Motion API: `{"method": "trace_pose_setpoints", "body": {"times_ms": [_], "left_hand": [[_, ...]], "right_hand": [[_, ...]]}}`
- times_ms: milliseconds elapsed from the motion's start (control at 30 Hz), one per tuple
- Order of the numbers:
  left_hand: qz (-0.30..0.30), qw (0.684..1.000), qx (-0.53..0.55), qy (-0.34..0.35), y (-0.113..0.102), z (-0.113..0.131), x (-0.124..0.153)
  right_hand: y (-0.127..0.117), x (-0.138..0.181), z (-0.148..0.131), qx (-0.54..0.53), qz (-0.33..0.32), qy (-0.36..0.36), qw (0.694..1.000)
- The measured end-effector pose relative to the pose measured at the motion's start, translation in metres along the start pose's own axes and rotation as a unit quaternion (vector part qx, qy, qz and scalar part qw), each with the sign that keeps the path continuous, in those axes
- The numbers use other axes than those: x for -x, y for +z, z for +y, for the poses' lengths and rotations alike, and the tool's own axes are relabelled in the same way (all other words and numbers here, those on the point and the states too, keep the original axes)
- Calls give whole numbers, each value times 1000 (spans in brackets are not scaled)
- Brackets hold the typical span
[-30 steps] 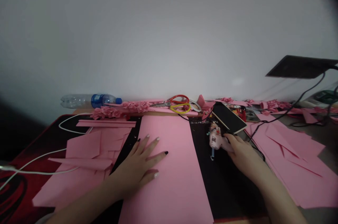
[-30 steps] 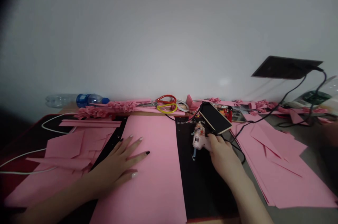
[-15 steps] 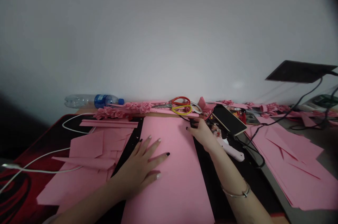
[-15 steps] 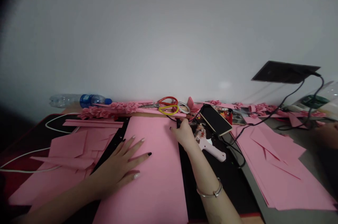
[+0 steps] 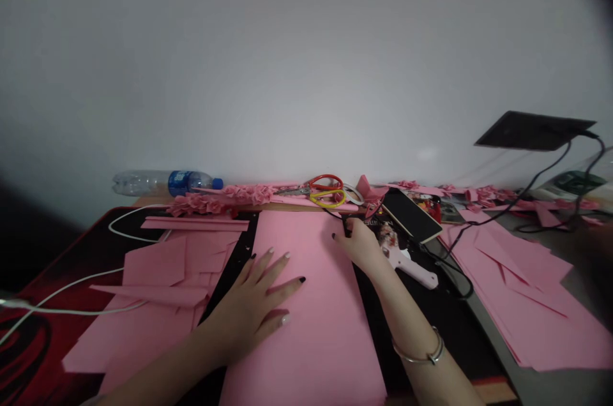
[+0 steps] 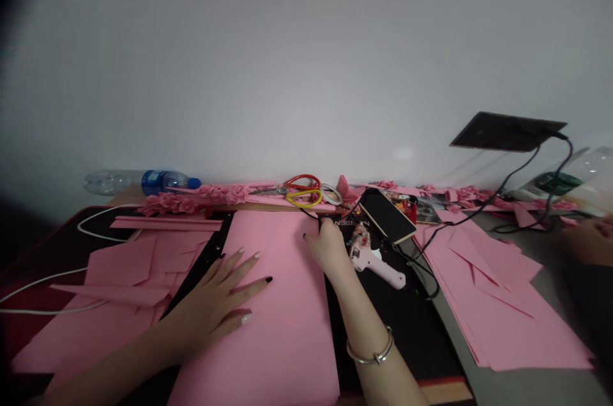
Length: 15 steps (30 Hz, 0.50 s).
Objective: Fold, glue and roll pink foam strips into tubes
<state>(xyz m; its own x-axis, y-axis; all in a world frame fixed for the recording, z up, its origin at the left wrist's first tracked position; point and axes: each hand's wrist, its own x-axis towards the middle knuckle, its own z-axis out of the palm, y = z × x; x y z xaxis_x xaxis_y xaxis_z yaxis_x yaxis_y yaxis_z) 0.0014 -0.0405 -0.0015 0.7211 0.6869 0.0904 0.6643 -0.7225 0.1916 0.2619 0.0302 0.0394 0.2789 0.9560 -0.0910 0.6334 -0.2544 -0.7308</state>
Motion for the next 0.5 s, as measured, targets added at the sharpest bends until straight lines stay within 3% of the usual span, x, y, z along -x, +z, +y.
{"method": "trace_pose_setpoints", "body": {"times_ms": [233, 500], "left_hand": [[-4, 1000, 0, 2, 0, 0, 1], [-6, 1000, 6, 1, 0, -1, 4]], "right_hand": [[-4, 7, 0, -58, -11, 40, 997], [-10, 5, -9, -140, -111, 53, 982]]}}
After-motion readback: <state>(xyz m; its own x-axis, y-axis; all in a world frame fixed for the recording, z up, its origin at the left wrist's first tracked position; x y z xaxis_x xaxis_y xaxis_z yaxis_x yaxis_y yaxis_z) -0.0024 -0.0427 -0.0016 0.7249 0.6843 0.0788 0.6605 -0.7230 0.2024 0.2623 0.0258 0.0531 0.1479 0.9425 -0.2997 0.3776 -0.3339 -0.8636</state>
